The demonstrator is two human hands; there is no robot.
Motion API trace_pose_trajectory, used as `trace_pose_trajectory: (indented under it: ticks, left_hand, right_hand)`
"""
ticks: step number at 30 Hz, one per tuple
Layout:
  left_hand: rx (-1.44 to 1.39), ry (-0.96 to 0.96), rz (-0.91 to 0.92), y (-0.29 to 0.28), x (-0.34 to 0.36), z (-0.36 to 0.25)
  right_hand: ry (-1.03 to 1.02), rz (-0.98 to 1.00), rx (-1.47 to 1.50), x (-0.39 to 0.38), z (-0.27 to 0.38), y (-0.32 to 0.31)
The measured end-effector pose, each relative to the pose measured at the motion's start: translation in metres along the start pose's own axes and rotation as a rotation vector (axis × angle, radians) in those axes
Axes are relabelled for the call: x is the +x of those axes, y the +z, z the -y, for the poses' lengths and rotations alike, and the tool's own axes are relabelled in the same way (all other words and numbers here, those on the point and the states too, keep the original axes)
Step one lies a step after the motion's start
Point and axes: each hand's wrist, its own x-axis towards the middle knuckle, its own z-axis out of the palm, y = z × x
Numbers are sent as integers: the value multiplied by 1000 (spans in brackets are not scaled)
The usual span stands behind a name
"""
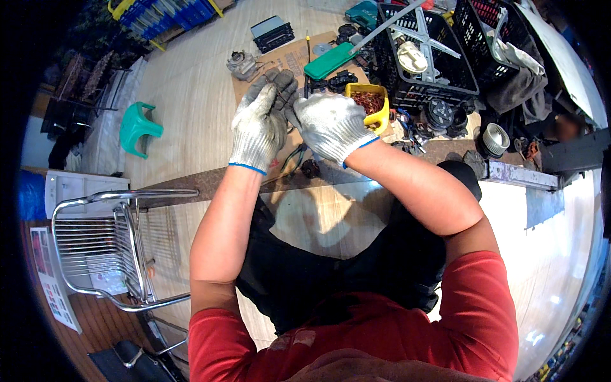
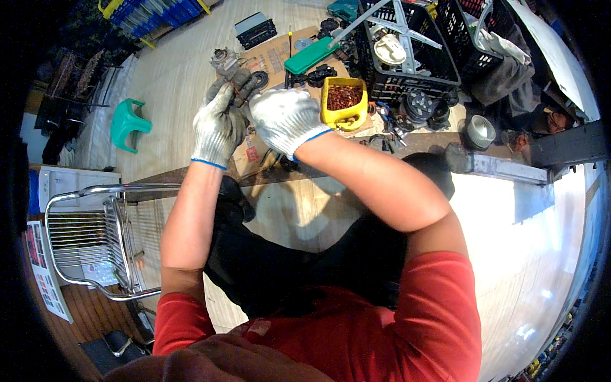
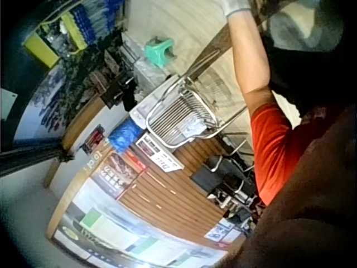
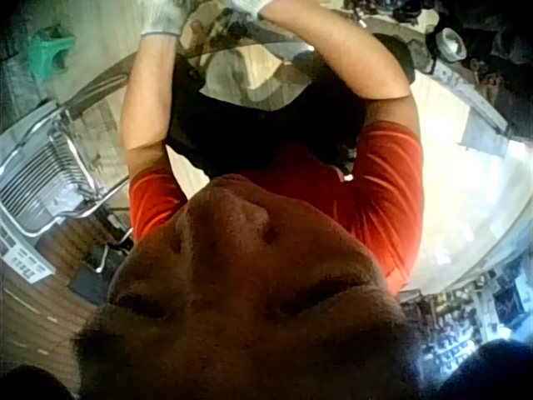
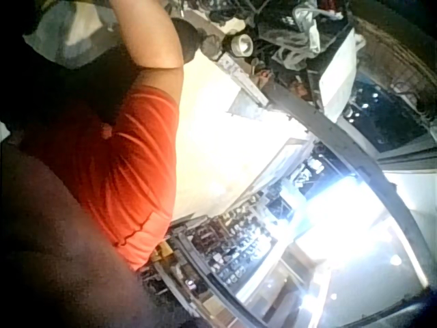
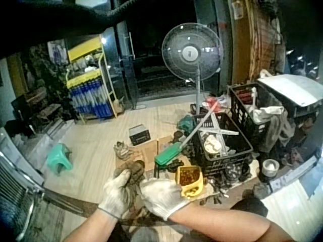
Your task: The person holds a copper wire coil and uses a screwdriver to pry or clean parts of it while sitting on the floor. They handle the coil, a screwdriver, and other small mechanical components.
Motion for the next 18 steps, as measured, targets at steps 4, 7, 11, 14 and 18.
trace_pose_trajectory:
  ticks: [4,7,11,14,18]
  left_hand:
    - [-41,20,-34,5,1,-9]
    - [-71,9,51,-3,2,-15]
    - [-92,11,94,-11,4,-22]
    - [-108,28,105,-9,1,-25]
    - [-99,9,55,-3,-3,-25]
  right_hand:
    - [58,155,142,-2,4,-6]
    - [65,305,263,3,1,-6]
    - [-70,276,298,6,-14,9]
    - [-104,305,257,7,-15,8]
    - [-121,331,296,12,-22,17]
